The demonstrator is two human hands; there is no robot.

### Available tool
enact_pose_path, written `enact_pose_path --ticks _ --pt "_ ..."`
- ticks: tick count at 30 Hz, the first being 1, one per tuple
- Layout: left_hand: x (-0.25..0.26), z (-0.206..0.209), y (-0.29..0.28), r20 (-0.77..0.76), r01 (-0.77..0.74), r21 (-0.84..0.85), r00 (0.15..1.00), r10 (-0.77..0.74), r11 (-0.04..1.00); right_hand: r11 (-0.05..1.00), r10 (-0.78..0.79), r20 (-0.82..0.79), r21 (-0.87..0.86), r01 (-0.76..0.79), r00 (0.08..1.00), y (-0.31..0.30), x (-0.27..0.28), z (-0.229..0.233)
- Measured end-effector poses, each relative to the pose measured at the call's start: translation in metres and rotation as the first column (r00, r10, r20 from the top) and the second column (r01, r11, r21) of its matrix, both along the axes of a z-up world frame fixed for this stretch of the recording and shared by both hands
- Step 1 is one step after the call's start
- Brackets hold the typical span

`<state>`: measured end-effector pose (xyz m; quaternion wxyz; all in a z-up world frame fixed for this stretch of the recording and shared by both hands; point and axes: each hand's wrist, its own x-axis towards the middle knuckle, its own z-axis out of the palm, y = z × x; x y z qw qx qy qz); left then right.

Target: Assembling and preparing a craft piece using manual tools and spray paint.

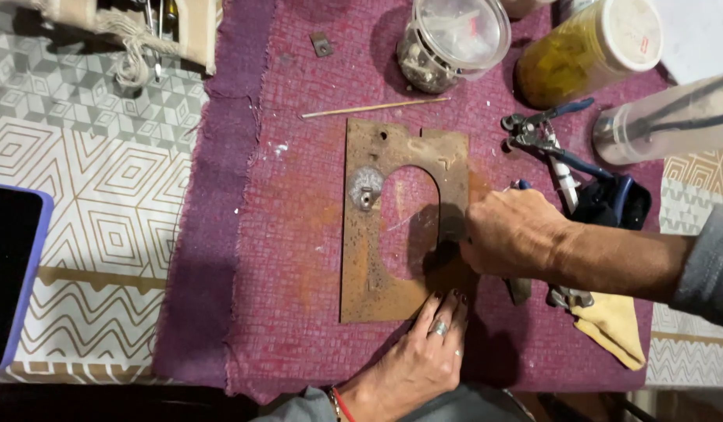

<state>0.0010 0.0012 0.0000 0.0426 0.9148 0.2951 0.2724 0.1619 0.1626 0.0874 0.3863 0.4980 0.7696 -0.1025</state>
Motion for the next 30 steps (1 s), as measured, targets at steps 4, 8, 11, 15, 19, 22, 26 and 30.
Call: enact_pose_path --ticks 4,8,11,15,19,22,26,30 --pt "0.0 -0.002 -0.001 -0.011 -0.004 0.001 1.0 0.004 1.0 1.0 -0.001 0.041 0.01 0.0 0.999 -0.001 0.001 -0.005" --pt "0.001 -0.003 -0.001 -0.008 0.016 -0.004 1.0 -0.016 1.0 1.0 0.016 0.003 0.02 -0.016 1.0 -0.003 0.0 -0.002" --pt "0.0 -0.003 0.0 -0.001 0.017 -0.014 1.0 -0.017 1.0 1.0 0.025 0.018 0.017 -0.025 1.0 -0.001 -0.001 -0.003" --pt "0.004 -0.009 -0.006 0.039 0.019 -0.03 0.999 -0.018 0.999 0.999 0.041 0.011 0.027 -0.041 0.999 -0.006 0.005 -0.008" --pt "0.0 -0.003 -0.001 -0.056 -0.037 0.017 0.998 0.038 0.999 0.997 0.067 -0.008 0.046 -0.066 0.998 -0.004 0.006 -0.009" --pt "0.0 -0.004 -0.004 -0.01 -0.012 -0.003 1.0 0.012 1.0 0.995 0.087 -0.009 0.053 -0.086 0.996 -0.007 0.006 -0.009" --pt "-0.002 0.001 0.0 -0.003 0.005 0.004 1.0 -0.005 1.0 0.989 0.15 -0.04 -0.01 -0.15 0.988 -0.005 0.0 0.001" --pt "-0.002 0.002 0.001 0.0 0.013 0.011 1.0 -0.013 1.0 0.98 0.185 -0.022 -0.072 -0.186 0.983 -0.002 -0.002 0.003"
